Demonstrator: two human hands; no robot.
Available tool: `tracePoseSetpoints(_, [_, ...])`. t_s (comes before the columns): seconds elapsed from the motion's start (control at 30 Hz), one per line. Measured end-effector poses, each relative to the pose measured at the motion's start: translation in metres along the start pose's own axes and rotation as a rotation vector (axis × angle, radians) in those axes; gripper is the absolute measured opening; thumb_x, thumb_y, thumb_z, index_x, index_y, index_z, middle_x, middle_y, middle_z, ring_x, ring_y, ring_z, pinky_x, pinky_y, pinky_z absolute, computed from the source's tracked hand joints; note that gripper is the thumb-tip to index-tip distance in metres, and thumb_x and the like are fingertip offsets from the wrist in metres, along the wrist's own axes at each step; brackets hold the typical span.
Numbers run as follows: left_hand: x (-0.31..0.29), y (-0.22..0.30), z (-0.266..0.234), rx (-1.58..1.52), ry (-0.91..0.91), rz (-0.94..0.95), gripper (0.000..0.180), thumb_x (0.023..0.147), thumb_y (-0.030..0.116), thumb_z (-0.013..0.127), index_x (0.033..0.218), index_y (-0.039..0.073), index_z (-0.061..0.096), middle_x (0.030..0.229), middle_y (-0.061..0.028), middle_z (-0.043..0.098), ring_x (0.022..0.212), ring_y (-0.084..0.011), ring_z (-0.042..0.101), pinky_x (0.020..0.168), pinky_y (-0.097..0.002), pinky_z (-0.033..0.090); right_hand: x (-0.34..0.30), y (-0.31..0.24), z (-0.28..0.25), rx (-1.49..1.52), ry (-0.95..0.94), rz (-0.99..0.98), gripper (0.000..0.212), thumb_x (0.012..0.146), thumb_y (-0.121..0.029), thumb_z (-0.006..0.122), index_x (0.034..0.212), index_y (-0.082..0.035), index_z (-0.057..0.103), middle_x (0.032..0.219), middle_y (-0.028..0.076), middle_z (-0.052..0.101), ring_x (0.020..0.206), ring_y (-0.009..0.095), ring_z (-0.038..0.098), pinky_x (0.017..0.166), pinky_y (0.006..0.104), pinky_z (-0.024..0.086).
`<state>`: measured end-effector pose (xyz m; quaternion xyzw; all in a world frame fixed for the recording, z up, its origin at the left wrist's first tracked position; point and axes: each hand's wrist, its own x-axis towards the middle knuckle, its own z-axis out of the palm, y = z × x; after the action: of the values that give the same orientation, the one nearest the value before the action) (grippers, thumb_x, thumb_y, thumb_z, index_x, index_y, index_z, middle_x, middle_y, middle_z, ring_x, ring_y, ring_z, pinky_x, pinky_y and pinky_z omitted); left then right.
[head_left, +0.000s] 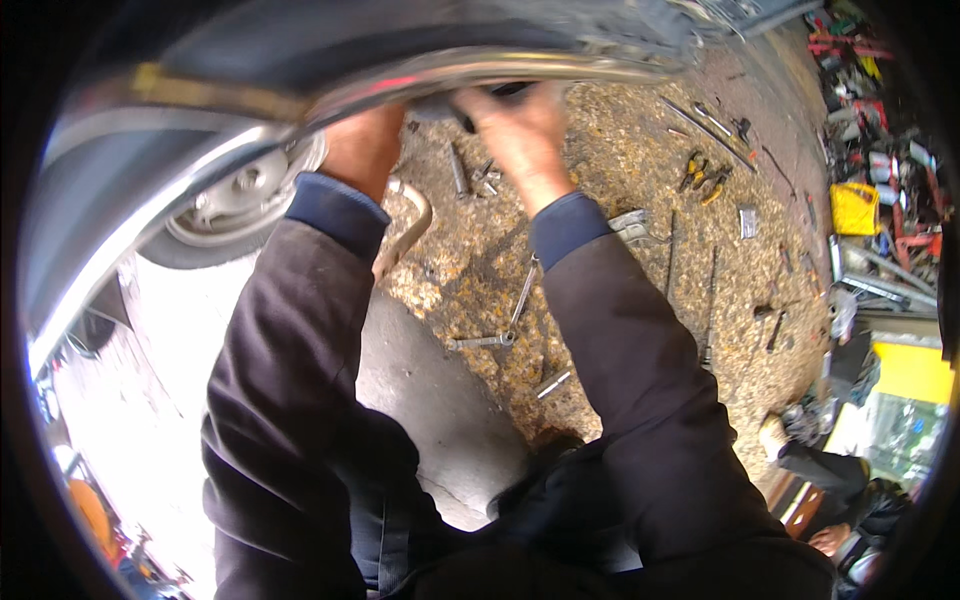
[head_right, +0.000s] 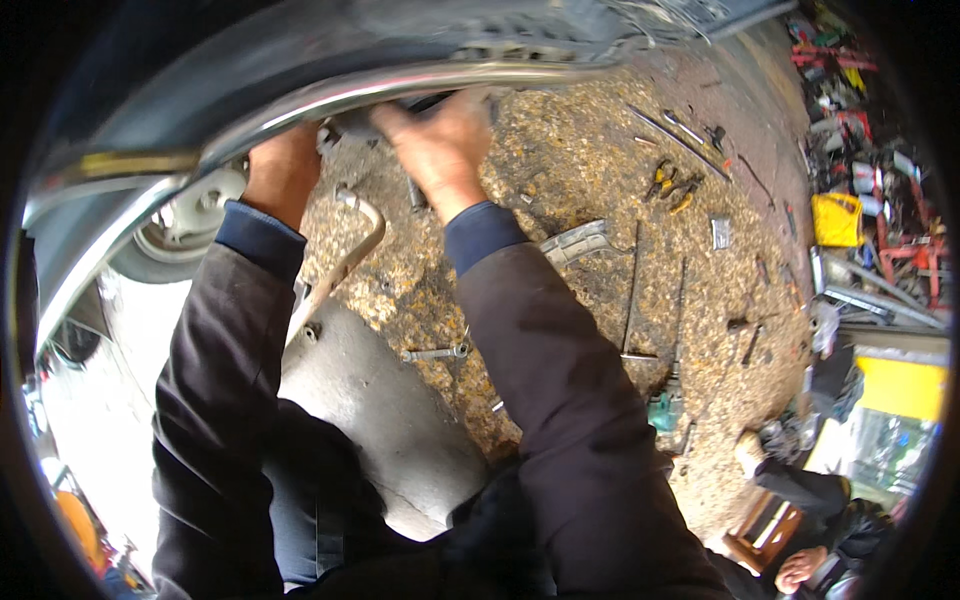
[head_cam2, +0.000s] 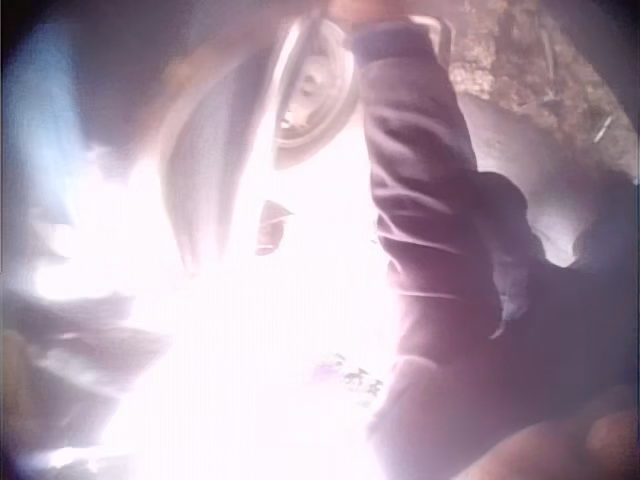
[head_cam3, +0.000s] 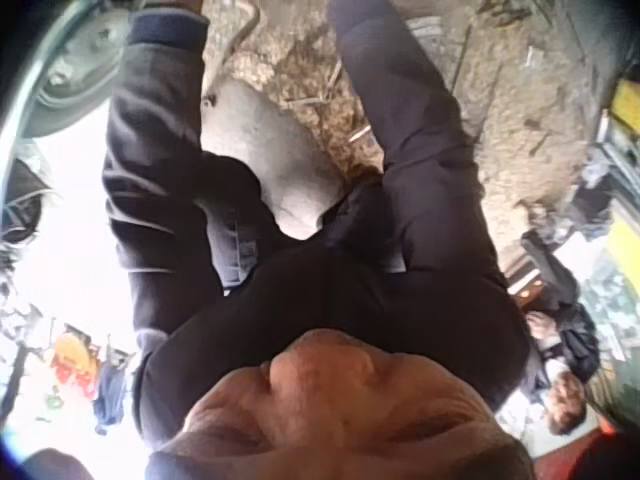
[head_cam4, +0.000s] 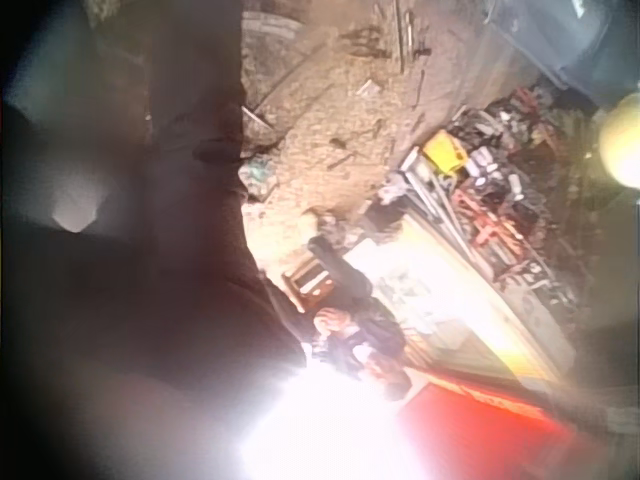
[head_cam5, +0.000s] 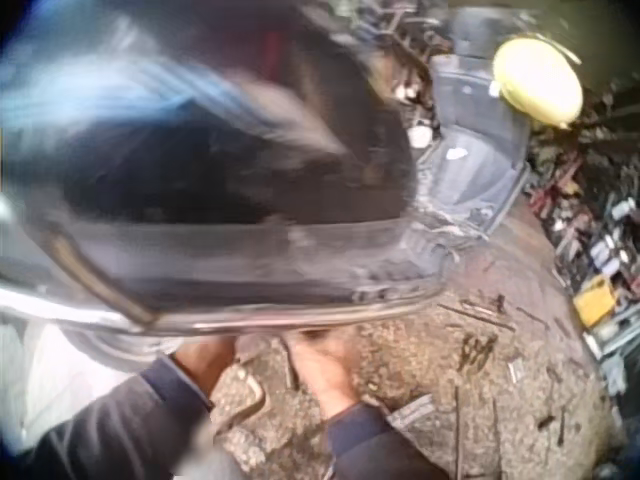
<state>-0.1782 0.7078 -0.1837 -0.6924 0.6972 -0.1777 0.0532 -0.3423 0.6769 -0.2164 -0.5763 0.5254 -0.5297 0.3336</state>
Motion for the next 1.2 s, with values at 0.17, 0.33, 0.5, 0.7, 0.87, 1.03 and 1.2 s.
tracePoseSetpoints(0.17, [0.025, -0.011, 0.031, 0.176, 0.138, -0.026, 0.054, 0.088, 0.021, 0.059, 0.139, 0.013, 0.047, 0.142, -0.0153, 0.045, 0.132, -0.0318, 0.040, 0.109, -0.0470, 0.031, -0.005, -0.008, -0.008, -0.121, -0.031, 0.075, 0.126, 0.061, -0.049, 0.086, 0.143, 0.016, 0.015, 0.137, 0.035, 0.039, 0.129, 0.045, 0.041, 0.109, 0.0414, 0.037])
tracePoseSetpoints(0.33, [0.047, -0.043, 0.030, 0.224, 0.381, 0.084, 0.052, 0.087, 0.018, 0.060, 0.137, 0.011, 0.049, 0.137, -0.0164, 0.048, 0.127, -0.0316, 0.044, 0.106, -0.0456, 0.034, -0.005, -0.015, -0.017, -0.070, -0.010, 0.152, 0.117, 0.060, -0.044, 0.089, 0.136, 0.016, 0.025, 0.124, 0.033, 0.052, 0.114, 0.040, 0.056, 0.102, 0.0390, 0.045])
tracePoseSetpoints(0.5, [0.058, -0.056, 0.024, 0.168, 0.441, 0.171, 0.049, 0.086, 0.016, 0.061, 0.134, 0.010, 0.051, 0.131, -0.0175, 0.051, 0.122, -0.0313, 0.048, 0.102, -0.0442, 0.037, -0.011, -0.019, -0.022, 0.012, -0.037, 0.198, 0.097, 0.062, -0.044, 0.088, 0.123, 0.012, 0.037, 0.121, 0.034, 0.049, 0.113, 0.043, 0.055, 0.100, 0.0415, 0.046])
tracePoseSetpoints(0.7, [0.058, -0.060, 0.015, 0.131, 0.438, 0.245, 0.046, 0.085, 0.014, 0.062, 0.130, 0.008, 0.053, 0.125, -0.0189, 0.055, 0.116, -0.0310, 0.053, 0.097, -0.0425, 0.042, -0.008, -0.011, -0.022, 0.028, -0.083, 0.196, 0.100, 0.061, -0.045, 0.088, 0.123, 0.013, 0.035, 0.123, 0.035, 0.045, 0.110, 0.045, 0.055, 0.094, 0.0426, 0.050])
tracePoseSetpoints(0.87, [0.046, -0.067, 0.004, 0.116, 0.374, 0.293, 0.044, 0.084, 0.011, 0.063, 0.127, 0.007, 0.056, 0.119, -0.0199, 0.059, 0.111, -0.0308, 0.056, 0.094, -0.0411, 0.045, -0.002, -0.016, -0.032, -0.074, -0.055, 0.102, 0.092, 0.063, -0.049, 0.086, 0.116, 0.014, 0.044, 0.117, 0.031, 0.051, 0.105, 0.044, 0.059, 0.092, 0.0416, 0.052])
tracePoseSetpoints(1.03, [0.041, -0.064, -0.012, 0.118, 0.309, 0.361, 0.042, 0.083, 0.011, 0.063, 0.125, 0.006, 0.057, 0.116, -0.0201, 0.061, 0.107, -0.0304, 0.059, 0.091, -0.0402, 0.047, 0.031, 0.008, -0.072, -0.101, -0.203, -0.087, 0.073, 0.076, -0.055, 0.073, 0.114, 0.006, 0.058, 0.107, 0.023, 0.064, 0.091, 0.033, 0.068, 0.083, 0.0379, 0.055])
tracePoseSetpoints(1.2, [0.041, -0.055, -0.021, 0.064, 0.245, 0.378, 0.042, 0.084, 0.013, 0.063, 0.124, 0.006, 0.058, 0.115, -0.0190, 0.062, 0.106, -0.0298, 0.060, 0.090, -0.0399, 0.048, 0.057, 0.046, -0.081, 0.007, 0.316, -0.245, 0.029, 0.082, -0.023, 0.059, 0.095, 0.003, 0.066, 0.095, 0.026, 0.067, 0.096, 0.041, 0.064, 0.082, 0.0470, 0.052])
